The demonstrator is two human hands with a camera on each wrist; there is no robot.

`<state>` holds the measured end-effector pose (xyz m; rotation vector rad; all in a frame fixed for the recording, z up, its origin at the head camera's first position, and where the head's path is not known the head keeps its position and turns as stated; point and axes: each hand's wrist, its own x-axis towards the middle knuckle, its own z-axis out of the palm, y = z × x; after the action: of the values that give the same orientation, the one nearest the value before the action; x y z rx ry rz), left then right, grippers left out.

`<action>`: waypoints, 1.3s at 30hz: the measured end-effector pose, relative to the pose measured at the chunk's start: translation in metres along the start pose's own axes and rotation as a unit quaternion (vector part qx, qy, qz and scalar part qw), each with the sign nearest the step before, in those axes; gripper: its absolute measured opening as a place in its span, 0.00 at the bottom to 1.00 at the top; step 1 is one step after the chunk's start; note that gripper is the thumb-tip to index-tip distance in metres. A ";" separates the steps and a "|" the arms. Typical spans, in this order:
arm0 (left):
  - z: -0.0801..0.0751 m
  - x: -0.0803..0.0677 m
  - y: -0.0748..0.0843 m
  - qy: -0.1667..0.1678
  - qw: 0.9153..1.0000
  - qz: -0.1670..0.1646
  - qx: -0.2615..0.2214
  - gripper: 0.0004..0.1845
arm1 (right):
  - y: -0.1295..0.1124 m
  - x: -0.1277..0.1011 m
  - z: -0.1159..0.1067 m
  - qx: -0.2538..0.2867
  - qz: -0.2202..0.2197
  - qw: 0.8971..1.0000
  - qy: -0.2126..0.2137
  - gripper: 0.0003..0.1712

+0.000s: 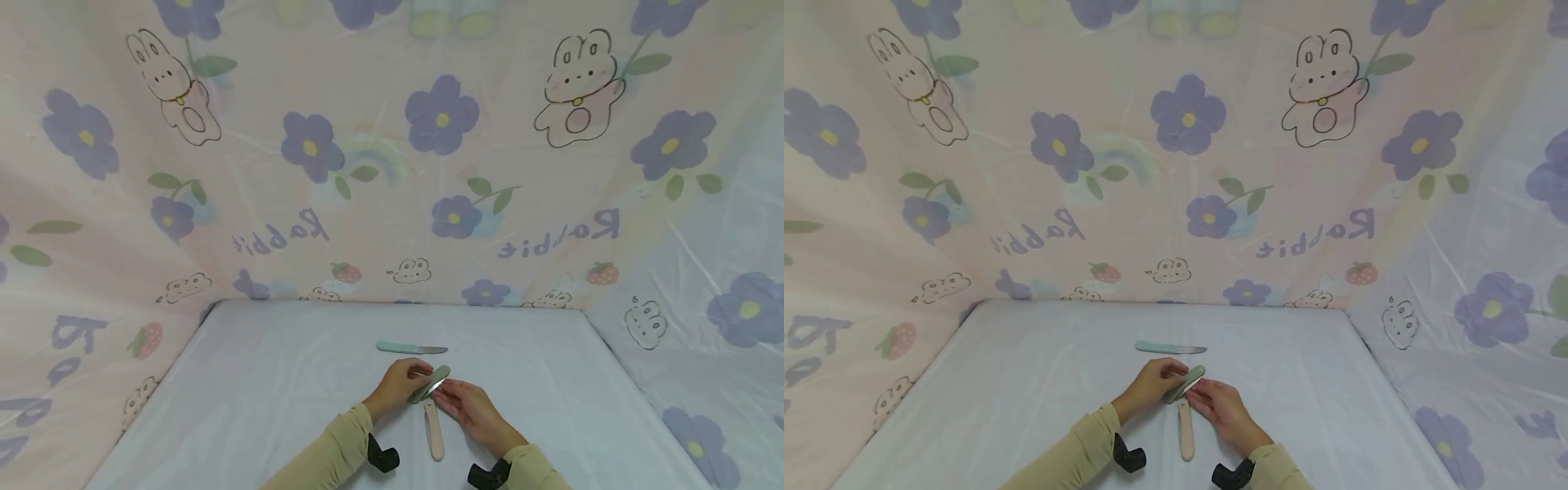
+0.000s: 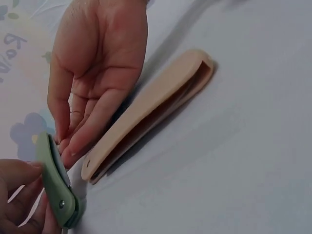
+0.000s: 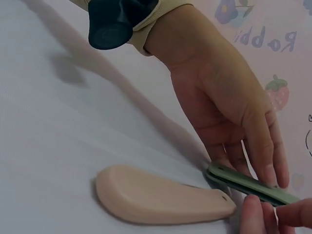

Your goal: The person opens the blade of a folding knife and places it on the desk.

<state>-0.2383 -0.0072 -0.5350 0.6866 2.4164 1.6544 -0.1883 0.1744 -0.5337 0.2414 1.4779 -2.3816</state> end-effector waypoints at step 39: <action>-0.016 -0.042 0.022 0.011 0.938 -0.119 -0.325 0.20 | -0.010 -0.006 0.031 -0.158 -0.043 0.986 -0.017 0.21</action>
<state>-0.2004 -0.0330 -0.5147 0.2542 1.6867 2.1618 -0.1850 0.1521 -0.5093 0.0607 1.8538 -2.1591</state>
